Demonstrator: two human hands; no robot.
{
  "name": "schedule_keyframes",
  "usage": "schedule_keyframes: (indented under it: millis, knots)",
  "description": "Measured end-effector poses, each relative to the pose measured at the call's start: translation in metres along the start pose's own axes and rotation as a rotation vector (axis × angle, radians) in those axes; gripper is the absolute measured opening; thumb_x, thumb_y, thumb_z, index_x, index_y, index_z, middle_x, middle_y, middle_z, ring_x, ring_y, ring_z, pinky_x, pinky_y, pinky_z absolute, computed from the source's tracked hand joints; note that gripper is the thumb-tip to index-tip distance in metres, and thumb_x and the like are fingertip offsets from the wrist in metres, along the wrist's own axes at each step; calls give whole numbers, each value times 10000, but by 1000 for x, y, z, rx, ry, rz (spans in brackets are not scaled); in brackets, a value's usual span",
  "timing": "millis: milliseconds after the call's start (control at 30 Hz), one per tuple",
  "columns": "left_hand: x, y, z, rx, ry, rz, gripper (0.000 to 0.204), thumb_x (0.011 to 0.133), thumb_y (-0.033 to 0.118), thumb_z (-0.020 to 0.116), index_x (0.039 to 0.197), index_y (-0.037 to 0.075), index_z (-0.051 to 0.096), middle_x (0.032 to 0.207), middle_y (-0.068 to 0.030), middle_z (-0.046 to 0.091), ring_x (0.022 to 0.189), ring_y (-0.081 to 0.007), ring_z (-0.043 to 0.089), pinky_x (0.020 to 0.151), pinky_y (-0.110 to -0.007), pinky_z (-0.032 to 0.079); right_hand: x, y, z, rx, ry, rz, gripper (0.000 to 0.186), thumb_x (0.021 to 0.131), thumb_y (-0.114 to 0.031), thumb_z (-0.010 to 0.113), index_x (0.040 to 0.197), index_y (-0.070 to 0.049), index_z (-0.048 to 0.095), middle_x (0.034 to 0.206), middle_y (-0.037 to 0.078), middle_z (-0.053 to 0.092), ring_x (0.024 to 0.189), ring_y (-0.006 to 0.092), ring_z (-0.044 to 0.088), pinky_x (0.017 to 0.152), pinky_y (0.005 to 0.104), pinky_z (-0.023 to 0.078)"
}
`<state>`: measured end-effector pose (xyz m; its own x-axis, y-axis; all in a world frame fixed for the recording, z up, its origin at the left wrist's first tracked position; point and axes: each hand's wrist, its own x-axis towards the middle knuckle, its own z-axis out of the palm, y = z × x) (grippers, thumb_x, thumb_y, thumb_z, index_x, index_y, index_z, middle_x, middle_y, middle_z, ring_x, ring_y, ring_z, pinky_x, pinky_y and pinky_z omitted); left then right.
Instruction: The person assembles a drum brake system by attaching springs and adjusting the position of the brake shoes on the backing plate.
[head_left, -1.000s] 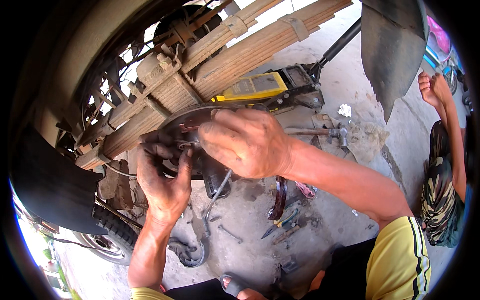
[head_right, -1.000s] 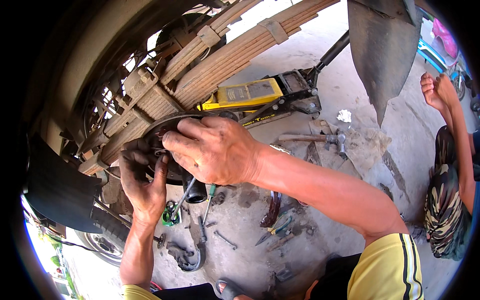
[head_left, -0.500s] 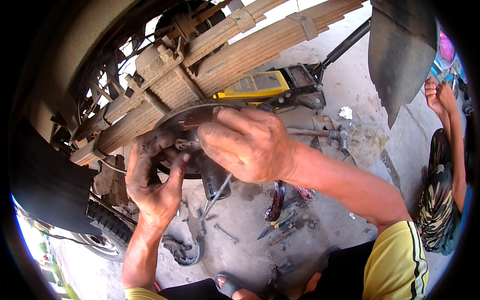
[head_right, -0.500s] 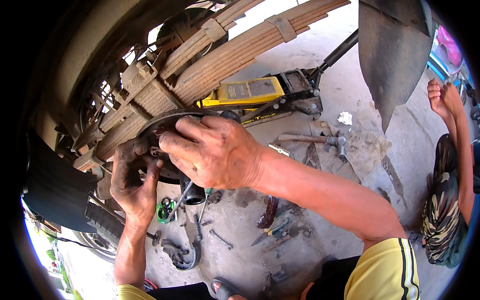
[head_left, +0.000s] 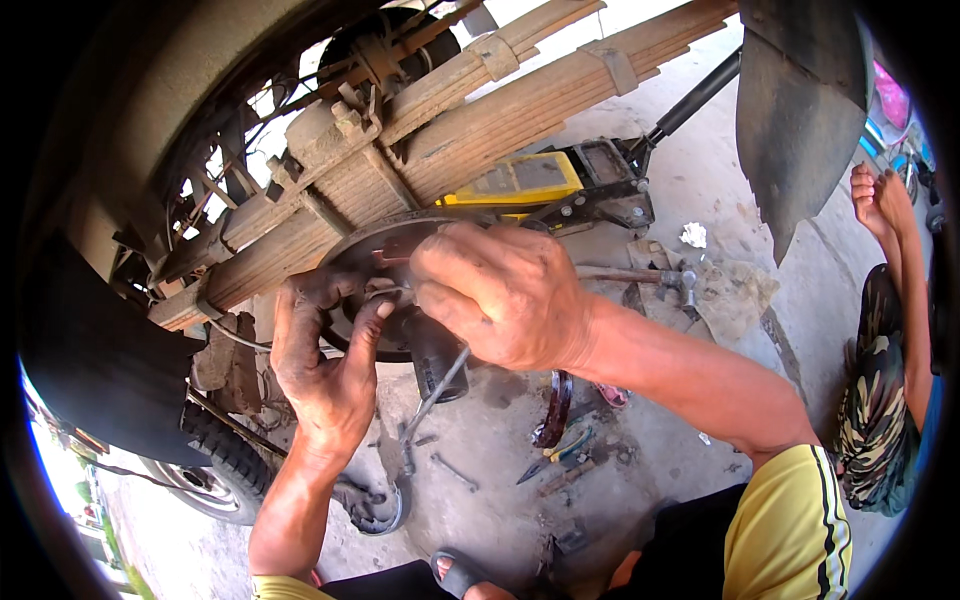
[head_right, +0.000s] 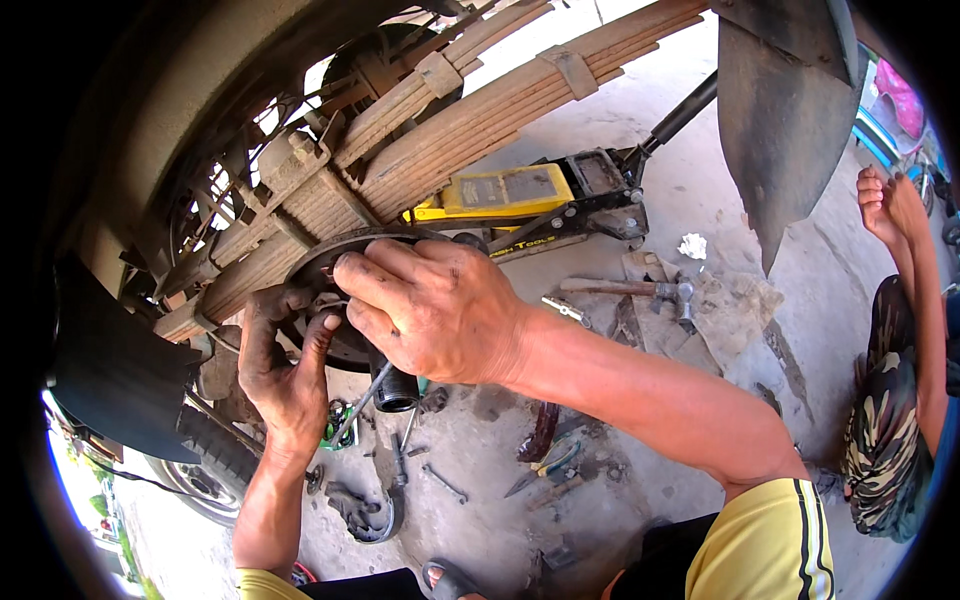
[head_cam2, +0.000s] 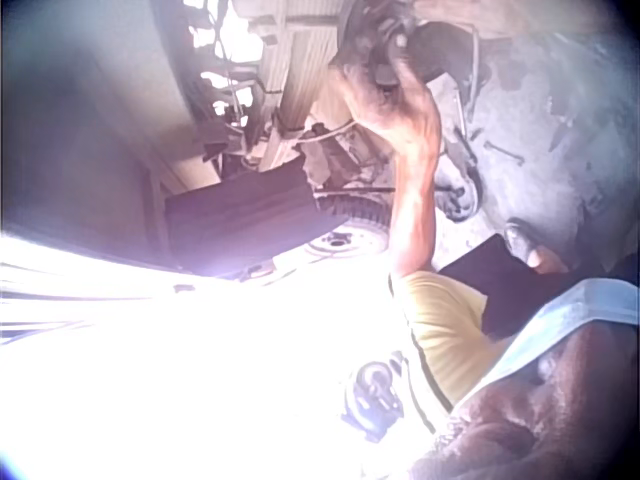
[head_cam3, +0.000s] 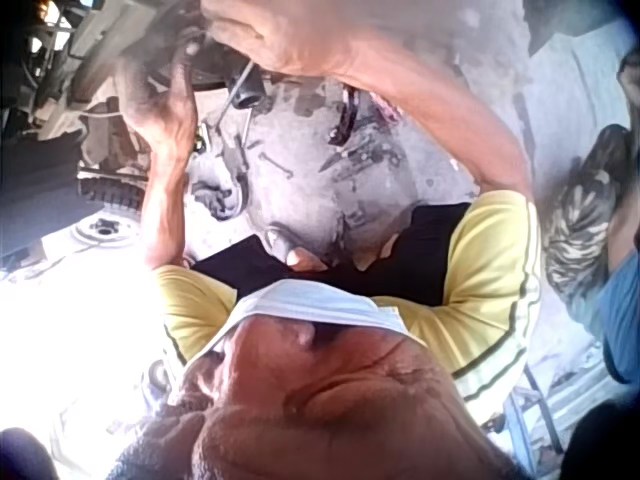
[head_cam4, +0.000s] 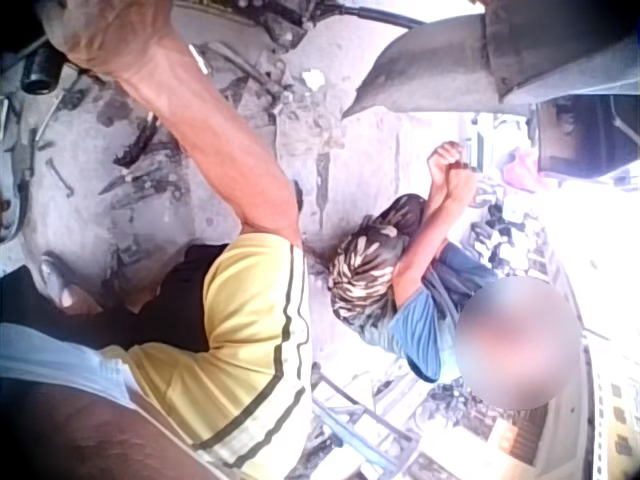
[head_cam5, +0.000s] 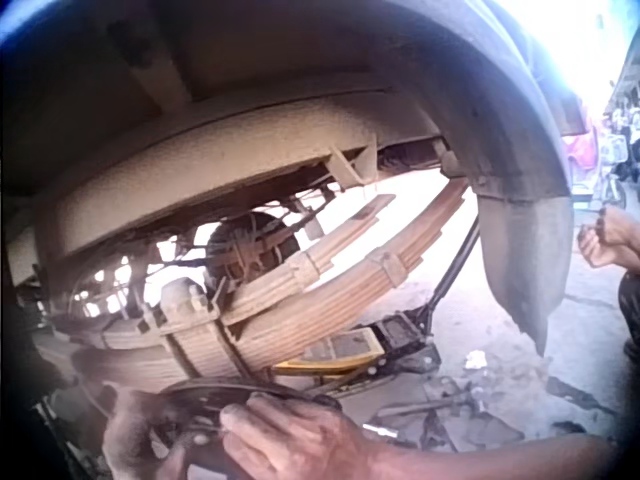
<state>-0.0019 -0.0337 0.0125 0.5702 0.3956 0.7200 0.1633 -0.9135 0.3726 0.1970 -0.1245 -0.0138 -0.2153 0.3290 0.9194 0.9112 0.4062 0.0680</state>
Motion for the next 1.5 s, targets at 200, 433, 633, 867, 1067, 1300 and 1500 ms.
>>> schedule_keyframes:
  millis: [200, 433, 633, 867, 1067, 1300, 1500]
  knots:
    - [-3, -12, 2, -73, 92, -86, 212, 877, -1, 812, 1035, -22, 672, 1042, -83, 683, 959, -173, 641, 872, -290, 518, 4, -6, 1, 39, -49, 108, 149, 912, -182, 689, 896, -34, 690, 1087, 49, 658, 894, 206, 685, 677, 335, 576]
    - [12, -28, 7, -174, 120, 179, 198, 846, 16, 842, 982, -31, 705, 933, -88, 710, 851, -171, 671, 785, -287, 533, 5, 3, -2, 12, 53, 128, 180, 926, -240, 718, 998, -79, 680, 911, 41, 689, 698, 223, 709, 603, 347, 585]
    - [14, -34, 2, -120, 30, 222, 157, 907, 8, 801, 1043, -29, 732, 1012, -74, 712, 950, -144, 659, 882, -271, 519, 18, 19, -18, -64, -155, -179, 240, 753, -3, 802, 974, -17, 707, 1017, 144, 631, 796, 257, 696, 640, 332, 567]
    - [8, -36, 3, -185, 30, 153, 204, 926, 73, 804, 1114, 14, 751, 1014, -51, 780, 955, -116, 716, 884, -255, 568, 11, 18, -5, 8, 8, -177, 263, 720, -41, 839, 956, -28, 724, 985, 145, 594, 738, 254, 675, 565, 340, 541]
    - [4, -50, 2, -301, 63, 59, 231, 947, 9, 762, 1178, 4, 752, 1115, -68, 774, 1015, -132, 700, 949, -259, 542, 19, 5, -9, -142, -108, -190, 188, 823, -127, 783, 985, -76, 702, 1031, 110, 560, 738, 244, 679, 528, 371, 560]
    - [3, -73, 3, -28, 96, -48, 280, 952, 103, 789, 1211, 7, 741, 1155, -76, 761, 1089, -151, 696, 1023, -294, 537, 8, 20, -12, -118, -119, -165, 139, 911, -154, 695, 990, -47, 655, 1059, 137, 557, 796, 313, 687, 557, 438, 561]
    - [3, -52, 13, -276, 58, 26, 255, 978, 46, 746, 1223, -12, 706, 1170, -86, 746, 1077, -152, 687, 1006, -292, 532, 23, 2, -29, -175, -290, -62, 157, 925, -151, 683, 1004, -18, 655, 1053, 143, 567, 798, 300, 683, 555, 426, 556]
